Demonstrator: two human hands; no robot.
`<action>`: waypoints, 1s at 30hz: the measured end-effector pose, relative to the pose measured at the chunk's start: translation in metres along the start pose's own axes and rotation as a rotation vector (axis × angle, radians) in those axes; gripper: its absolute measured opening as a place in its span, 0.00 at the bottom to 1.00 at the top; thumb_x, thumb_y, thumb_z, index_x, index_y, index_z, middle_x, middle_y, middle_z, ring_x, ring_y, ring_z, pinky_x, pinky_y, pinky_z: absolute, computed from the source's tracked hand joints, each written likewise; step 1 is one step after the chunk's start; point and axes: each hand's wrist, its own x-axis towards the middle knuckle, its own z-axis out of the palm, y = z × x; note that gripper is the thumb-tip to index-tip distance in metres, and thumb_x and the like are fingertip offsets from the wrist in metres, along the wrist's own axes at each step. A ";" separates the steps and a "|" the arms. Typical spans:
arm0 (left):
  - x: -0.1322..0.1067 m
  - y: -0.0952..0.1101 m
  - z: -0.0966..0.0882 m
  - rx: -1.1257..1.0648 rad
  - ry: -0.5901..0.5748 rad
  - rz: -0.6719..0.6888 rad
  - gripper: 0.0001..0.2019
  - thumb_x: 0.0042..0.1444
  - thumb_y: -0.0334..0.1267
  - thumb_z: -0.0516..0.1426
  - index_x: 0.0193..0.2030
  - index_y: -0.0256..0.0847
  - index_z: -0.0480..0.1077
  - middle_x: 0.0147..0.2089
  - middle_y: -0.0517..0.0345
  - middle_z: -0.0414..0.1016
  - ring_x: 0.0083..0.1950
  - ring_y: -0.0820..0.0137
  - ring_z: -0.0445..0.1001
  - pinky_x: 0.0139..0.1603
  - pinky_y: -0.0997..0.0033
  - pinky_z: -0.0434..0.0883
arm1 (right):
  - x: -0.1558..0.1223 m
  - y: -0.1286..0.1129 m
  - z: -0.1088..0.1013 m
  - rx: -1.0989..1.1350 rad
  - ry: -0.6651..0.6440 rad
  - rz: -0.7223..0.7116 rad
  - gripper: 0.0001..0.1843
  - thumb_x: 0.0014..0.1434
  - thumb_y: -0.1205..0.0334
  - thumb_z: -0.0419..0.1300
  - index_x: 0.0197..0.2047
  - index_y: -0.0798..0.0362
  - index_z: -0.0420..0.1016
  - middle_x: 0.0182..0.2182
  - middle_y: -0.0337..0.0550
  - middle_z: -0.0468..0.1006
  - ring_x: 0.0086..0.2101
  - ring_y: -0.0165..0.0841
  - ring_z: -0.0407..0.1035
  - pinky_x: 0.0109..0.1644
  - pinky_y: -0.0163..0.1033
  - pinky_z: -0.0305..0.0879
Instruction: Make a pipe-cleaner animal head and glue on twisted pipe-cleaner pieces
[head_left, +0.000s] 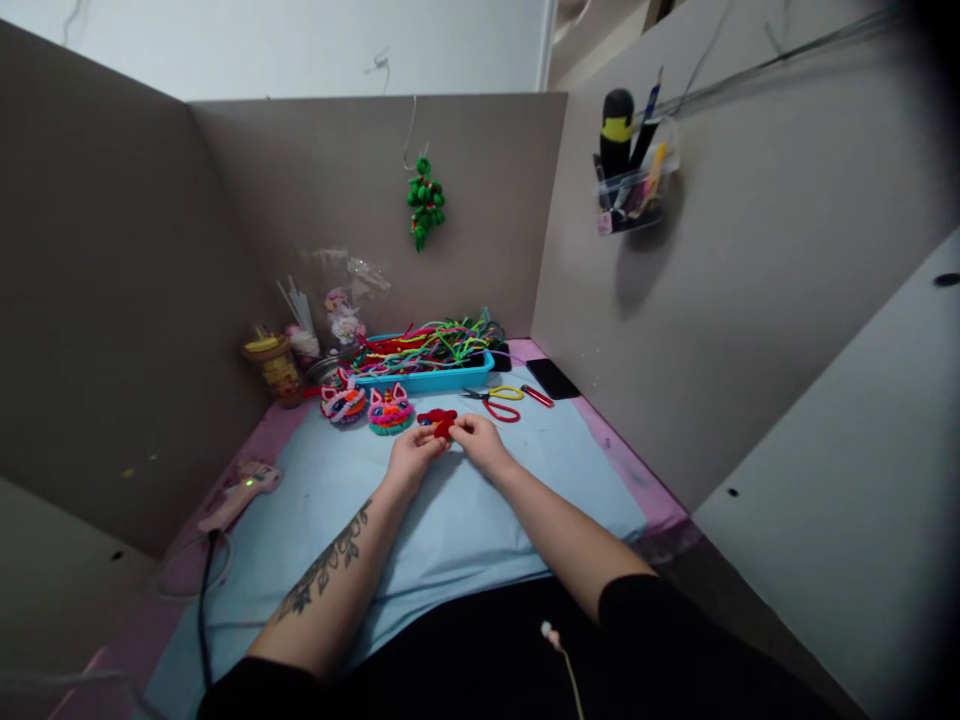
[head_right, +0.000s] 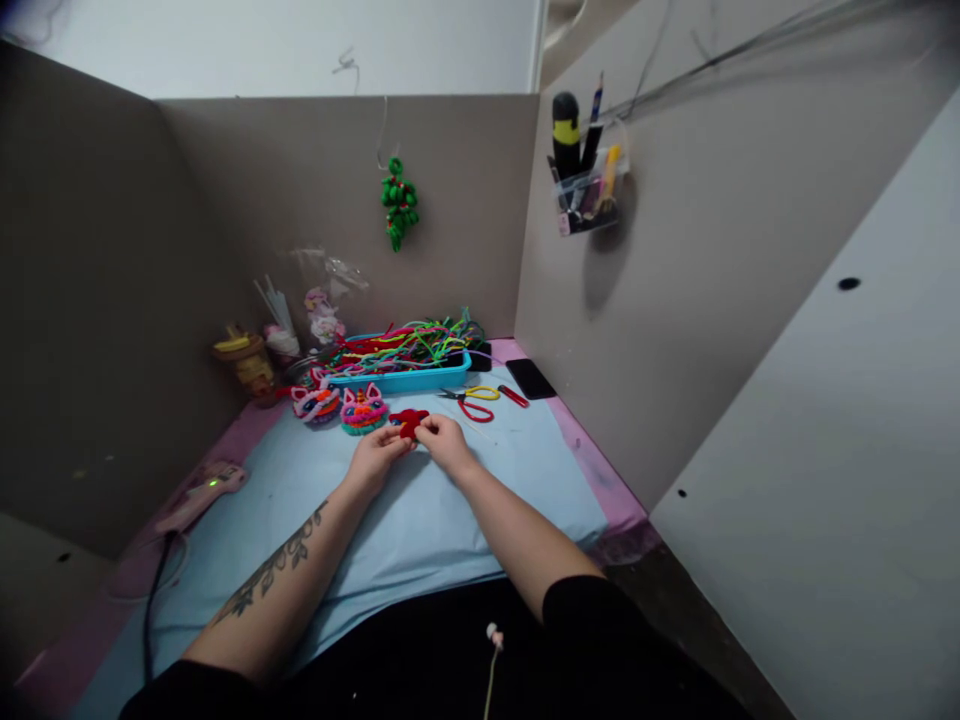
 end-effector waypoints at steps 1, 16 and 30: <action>0.000 -0.001 -0.001 -0.009 0.006 -0.008 0.19 0.30 0.36 0.68 0.33 0.34 0.73 0.27 0.57 0.77 0.28 0.71 0.75 0.37 0.72 0.71 | 0.000 0.000 0.001 -0.010 0.000 -0.010 0.08 0.45 0.60 0.56 0.20 0.54 0.65 0.18 0.33 0.65 0.22 0.26 0.57 0.29 0.32 0.55; -0.003 0.007 -0.005 0.386 0.064 0.142 0.17 0.44 0.47 0.61 0.33 0.33 0.74 0.27 0.52 0.76 0.29 0.68 0.74 0.28 0.74 0.67 | 0.001 -0.002 -0.004 -0.043 -0.003 0.020 0.08 0.45 0.59 0.56 0.21 0.55 0.66 0.17 0.33 0.63 0.22 0.26 0.56 0.29 0.33 0.55; -0.001 0.003 -0.002 0.419 -0.018 0.204 0.16 0.43 0.44 0.61 0.36 0.34 0.69 0.32 0.52 0.76 0.30 0.70 0.73 0.27 0.74 0.68 | 0.002 -0.002 -0.003 -0.034 0.019 0.045 0.07 0.44 0.60 0.56 0.21 0.55 0.66 0.17 0.33 0.64 0.22 0.26 0.57 0.29 0.33 0.56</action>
